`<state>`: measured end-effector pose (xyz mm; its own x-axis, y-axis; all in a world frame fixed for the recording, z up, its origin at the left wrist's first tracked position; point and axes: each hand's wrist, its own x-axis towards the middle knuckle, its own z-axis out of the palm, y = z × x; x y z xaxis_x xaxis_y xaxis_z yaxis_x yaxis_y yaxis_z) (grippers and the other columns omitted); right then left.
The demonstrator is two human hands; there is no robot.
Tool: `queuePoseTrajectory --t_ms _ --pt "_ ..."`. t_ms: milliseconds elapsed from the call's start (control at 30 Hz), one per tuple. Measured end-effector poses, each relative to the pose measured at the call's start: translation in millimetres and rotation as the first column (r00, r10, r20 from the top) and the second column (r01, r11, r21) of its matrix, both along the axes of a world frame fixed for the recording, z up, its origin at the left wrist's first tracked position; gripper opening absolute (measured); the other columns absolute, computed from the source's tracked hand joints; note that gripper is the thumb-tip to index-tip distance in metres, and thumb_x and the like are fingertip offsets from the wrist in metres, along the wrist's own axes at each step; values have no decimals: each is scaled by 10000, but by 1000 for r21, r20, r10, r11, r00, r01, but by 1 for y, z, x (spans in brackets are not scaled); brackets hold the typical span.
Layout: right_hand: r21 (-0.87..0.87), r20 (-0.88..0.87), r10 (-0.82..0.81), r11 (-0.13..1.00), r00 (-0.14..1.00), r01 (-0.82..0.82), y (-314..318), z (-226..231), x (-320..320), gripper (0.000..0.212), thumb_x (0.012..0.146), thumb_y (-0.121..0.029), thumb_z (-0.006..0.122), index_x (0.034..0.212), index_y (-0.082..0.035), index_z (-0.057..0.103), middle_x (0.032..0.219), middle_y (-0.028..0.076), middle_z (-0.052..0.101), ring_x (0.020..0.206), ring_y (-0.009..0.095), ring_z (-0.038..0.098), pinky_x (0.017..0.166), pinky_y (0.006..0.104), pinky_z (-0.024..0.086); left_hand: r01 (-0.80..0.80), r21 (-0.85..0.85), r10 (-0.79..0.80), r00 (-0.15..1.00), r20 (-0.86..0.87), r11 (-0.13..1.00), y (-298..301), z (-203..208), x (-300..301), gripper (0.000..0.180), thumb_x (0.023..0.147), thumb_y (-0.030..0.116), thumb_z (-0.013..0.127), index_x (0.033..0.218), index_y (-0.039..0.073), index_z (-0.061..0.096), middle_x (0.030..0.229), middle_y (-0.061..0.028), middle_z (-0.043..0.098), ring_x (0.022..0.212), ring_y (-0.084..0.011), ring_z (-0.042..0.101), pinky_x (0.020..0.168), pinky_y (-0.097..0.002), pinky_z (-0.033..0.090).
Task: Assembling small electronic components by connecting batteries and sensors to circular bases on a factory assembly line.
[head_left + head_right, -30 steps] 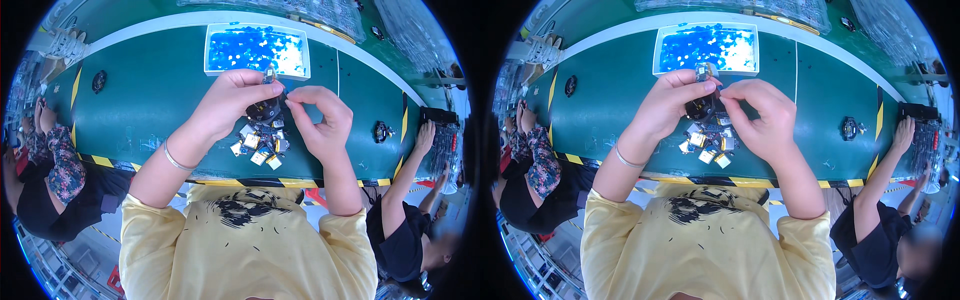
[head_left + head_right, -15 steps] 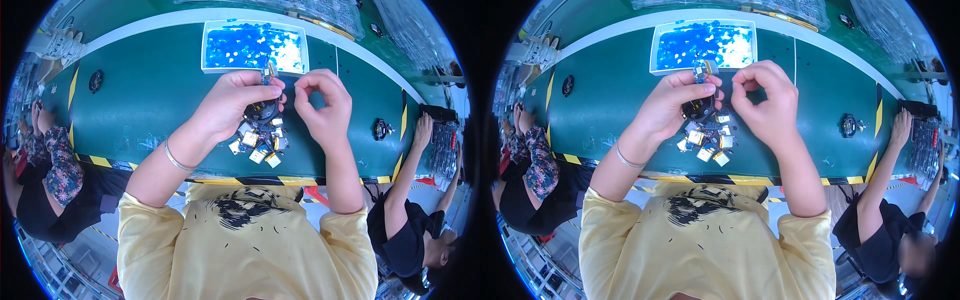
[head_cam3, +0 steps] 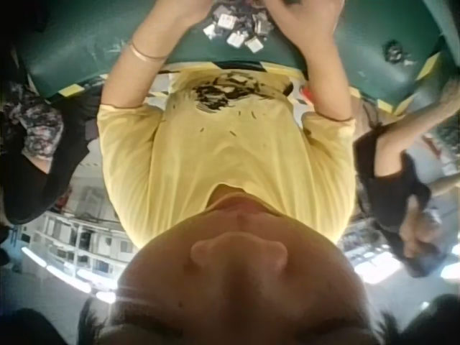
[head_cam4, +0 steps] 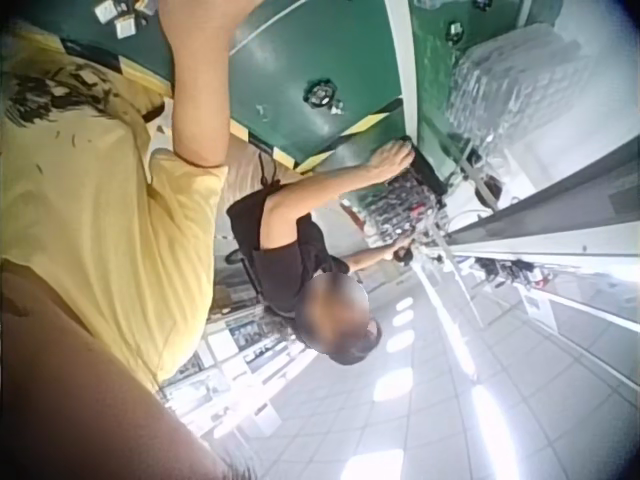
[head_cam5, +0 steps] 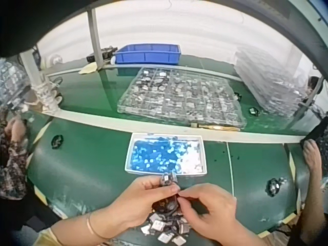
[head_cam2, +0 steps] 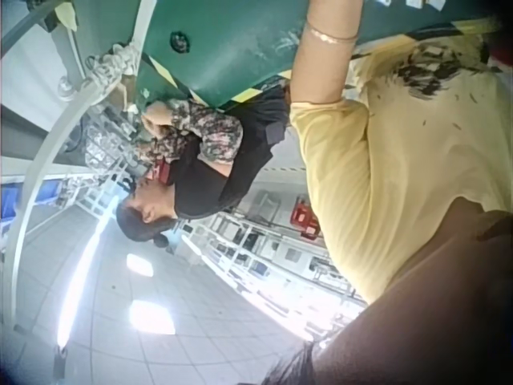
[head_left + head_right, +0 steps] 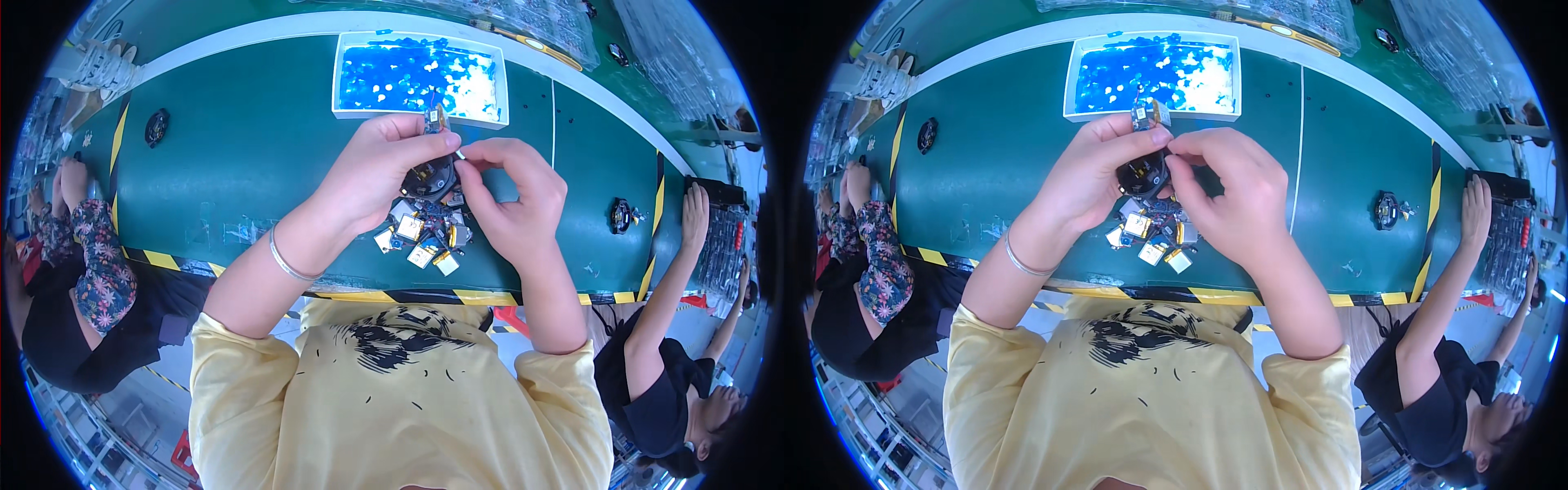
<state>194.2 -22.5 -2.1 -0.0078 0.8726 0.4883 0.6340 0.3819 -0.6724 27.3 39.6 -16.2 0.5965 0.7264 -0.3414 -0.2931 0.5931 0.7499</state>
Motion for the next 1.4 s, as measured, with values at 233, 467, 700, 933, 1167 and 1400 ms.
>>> queuePoseTrajectory --t_ms 233,467,700,933,1167,1400 --pt "-166 -329 -138 982 934 87 3 -1 12 126 730 20 715 847 -8 679 808 78 671 707 137 668 652 236 537 85 99 -80 995 -51 991 -6 18 2 345 896 -32 526 1240 -8 549 1181 -118 610 991 -219 665 766 -362 624" --pt "117 7 -53 992 999 51 2 -1 1 153 686 27 724 819 -28 670 802 76 639 746 208 644 640 294 530 93 163 -81 994 -79 982 -11 15 4 357 908 -47 495 1262 -18 528 1183 -115 603 1009 -191 648 785 -346 618" --pt "244 38 -40 969 998 29 6 -11 0 162 675 22 732 815 -39 675 812 81 640 748 230 638 631 308 522 46 224 -29 996 -80 973 -18 16 5 339 919 -52 484 1255 -37 524 1147 -109 614 999 -171 644 792 -324 612" --pt "260 24 -50 965 998 43 7 -16 -3 159 677 28 727 815 -36 682 818 84 640 736 223 635 628 298 516 8 268 13 997 -76 963 -25 14 5 336 929 -60 483 1262 -35 520 1118 -95 628 1001 -149 635 815 -295 599" --pt "162 -26 15 987 1000 -10 7 -18 -1 143 719 46 710 846 -22 702 857 102 658 793 221 646 685 303 521 -11 301 37 996 -80 953 -19 9 3 304 939 -23 510 1241 -30 546 1101 -95 640 967 -141 645 768 -295 608" --pt "-79 -642 31 991 766 -106 2 -12 14 220 874 31 625 1092 23 652 1010 83 663 913 127 624 803 257 493 3 53 -2 1000 -20 999 -3 22 -4 190 906 91 607 1067 -5 639 943 -103 699 760 -145 686 550 -240 570"
